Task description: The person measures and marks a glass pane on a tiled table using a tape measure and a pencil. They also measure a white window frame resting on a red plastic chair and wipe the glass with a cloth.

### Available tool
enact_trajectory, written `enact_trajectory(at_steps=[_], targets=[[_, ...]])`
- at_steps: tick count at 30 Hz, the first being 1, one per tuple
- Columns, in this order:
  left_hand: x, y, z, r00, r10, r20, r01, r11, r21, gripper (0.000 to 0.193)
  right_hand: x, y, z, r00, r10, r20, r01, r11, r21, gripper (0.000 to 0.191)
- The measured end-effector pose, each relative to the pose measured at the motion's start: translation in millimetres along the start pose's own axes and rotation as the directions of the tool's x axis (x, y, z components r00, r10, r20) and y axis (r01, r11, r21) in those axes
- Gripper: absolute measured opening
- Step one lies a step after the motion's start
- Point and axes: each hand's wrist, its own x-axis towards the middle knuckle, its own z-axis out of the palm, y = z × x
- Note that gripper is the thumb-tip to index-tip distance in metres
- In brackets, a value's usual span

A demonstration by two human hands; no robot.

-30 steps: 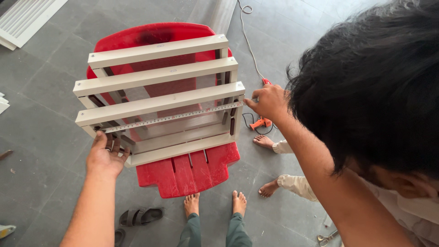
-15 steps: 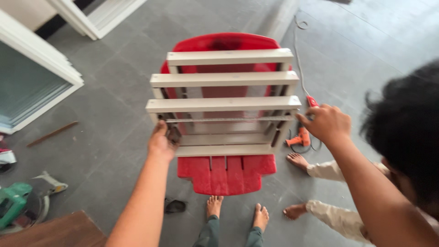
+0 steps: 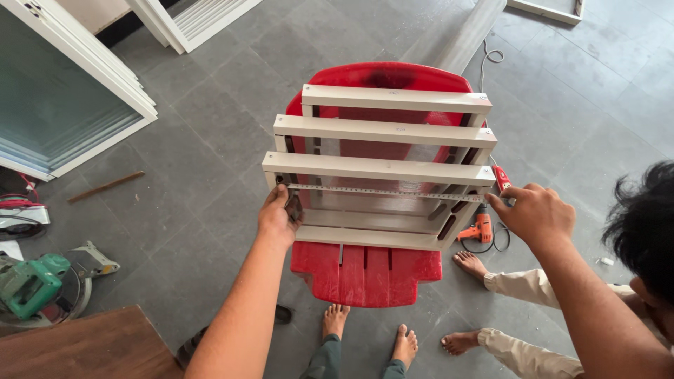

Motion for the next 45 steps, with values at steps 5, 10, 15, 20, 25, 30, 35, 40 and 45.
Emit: enact_trajectory(at_steps=[5,10,15,20,25,30,35,40,45], targets=[[-7,3,5,0.999,-0.021,-0.036,0.022,0.999,0.028,0.028,0,0,1,1.000,0.004,0.011,-0.004,1.000,-0.001,0.047],[-4,1,4,1.000,0.008,-0.006,-0.007,0.999,0.043,0.030,4,0,3,1.000,0.009,0.027,-0.009,1.000,-0.018,0.048],[4,-4,0,1.000,0.007,0.009,-0.008,0.999,0.046,0.031,5,1,4,1.000,0.005,0.023,-0.004,1.000,-0.029,0.048],[7,-7,0,1.000,0.021,0.003,-0.021,0.999,0.028,0.029,6,1,2,0.999,0.012,0.049,-0.011,1.000,-0.026,0.046],[3,-5,3,1.000,0.002,-0.009,-0.002,0.999,0.033,0.028,5,2,-1,0.999,0.018,0.047,-0.017,1.000,-0.018,0.045],[-4,0,9,1.000,-0.001,-0.006,0.001,0.999,0.033,0.029,6,2,-2,0.999,0.016,0.052,-0.016,1.000,-0.012,0.045],[-11,3,13,1.000,0.001,-0.021,0.000,0.999,0.047,0.032,7,1,-3,0.998,0.022,0.064,-0.019,0.999,-0.038,0.047],[-4,-1,9,1.000,-0.003,-0.023,0.004,0.999,0.044,0.035,8,1,-4,0.997,0.024,0.074,-0.021,0.999,-0.044,0.047],[20,-14,-5,1.000,-0.011,0.011,0.011,1.000,0.008,0.035,7,6,5,1.000,-0.012,-0.017,0.012,1.000,-0.011,0.045]])
